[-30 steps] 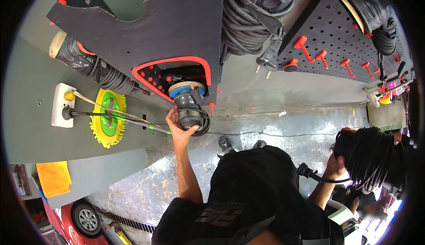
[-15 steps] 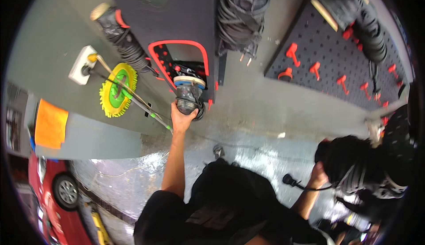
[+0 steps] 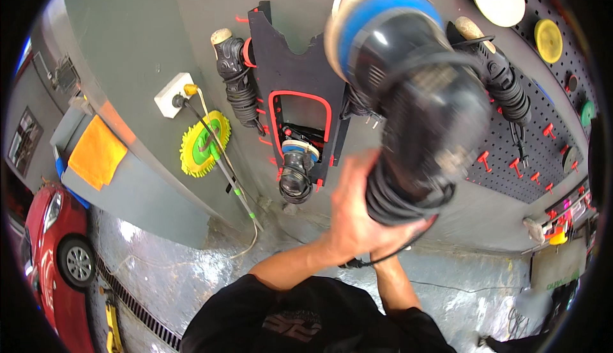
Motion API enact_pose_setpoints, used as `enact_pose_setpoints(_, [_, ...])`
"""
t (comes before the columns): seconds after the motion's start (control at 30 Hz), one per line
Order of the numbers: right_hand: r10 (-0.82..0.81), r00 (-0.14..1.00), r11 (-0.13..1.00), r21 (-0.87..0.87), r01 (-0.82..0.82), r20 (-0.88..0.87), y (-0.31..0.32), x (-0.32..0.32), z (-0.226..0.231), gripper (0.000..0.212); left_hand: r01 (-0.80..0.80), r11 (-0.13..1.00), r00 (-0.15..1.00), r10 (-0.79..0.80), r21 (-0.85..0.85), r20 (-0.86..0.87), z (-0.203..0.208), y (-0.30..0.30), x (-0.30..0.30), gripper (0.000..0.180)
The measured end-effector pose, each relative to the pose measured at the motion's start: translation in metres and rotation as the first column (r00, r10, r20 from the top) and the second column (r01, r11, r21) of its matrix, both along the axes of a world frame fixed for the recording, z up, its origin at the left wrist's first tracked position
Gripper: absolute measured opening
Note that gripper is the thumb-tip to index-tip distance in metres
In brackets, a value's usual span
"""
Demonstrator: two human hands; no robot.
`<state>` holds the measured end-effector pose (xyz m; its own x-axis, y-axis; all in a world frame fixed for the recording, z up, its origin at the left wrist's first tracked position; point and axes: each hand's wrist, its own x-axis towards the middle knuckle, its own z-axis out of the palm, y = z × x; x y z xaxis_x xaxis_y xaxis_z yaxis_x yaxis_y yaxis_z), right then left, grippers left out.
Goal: The person organizes two electric polishers by winding their power cords around the bodies, detaching and reattaching polishing pads, and placing the tools on a wall-mounted rack. The person also briefly handles a yellow polishing pad and a spray bottle.
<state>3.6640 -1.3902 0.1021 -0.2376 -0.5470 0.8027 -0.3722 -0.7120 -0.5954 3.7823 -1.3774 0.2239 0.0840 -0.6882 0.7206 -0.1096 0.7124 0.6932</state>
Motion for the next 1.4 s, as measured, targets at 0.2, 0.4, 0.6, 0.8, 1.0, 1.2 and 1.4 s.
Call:
enact_pose_setpoints(0.2, [-0.025,0.999,1.000,0.004,0.025,0.025,-0.056,0.134,0.050,0.089,0.266,0.961,0.964,-0.267,-0.077,0.009,0.017,-0.089,0.133,0.096])
enact_pose_setpoints(0.4, [-0.148,0.989,0.988,0.044,0.149,-0.013,-0.110,0.206,0.055,0.107,0.475,0.879,0.872,-0.475,-0.024,-0.115,0.020,-0.159,0.196,0.092])
enact_pose_setpoints(0.6, [-0.264,0.952,0.963,0.097,0.252,0.152,-0.121,0.240,0.038,0.111,0.390,0.911,0.911,-0.361,-0.134,0.201,0.014,-0.182,0.209,0.096])
enact_pose_setpoints(0.8, [-0.297,0.949,0.954,0.072,0.290,0.110,-0.124,0.235,0.049,0.109,0.389,0.902,0.914,-0.352,-0.188,0.203,0.021,-0.189,0.207,0.099])
enact_pose_setpoints(1.0, [-0.295,0.949,0.956,0.034,0.293,0.110,-0.124,0.239,0.053,0.103,0.431,0.892,0.897,-0.405,-0.137,0.178,0.009,-0.198,0.212,0.094])
enact_pose_setpoints(1.2, [-0.237,0.960,0.971,0.071,0.229,0.148,-0.122,0.230,0.032,0.083,0.502,0.863,0.864,-0.498,-0.053,0.076,-0.012,-0.197,0.211,0.092])
enact_pose_setpoints(1.4, [-0.302,0.951,0.949,0.119,0.293,0.064,-0.127,0.223,0.026,0.091,0.509,0.860,0.861,-0.507,0.048,-0.041,-0.008,-0.192,0.207,0.096])
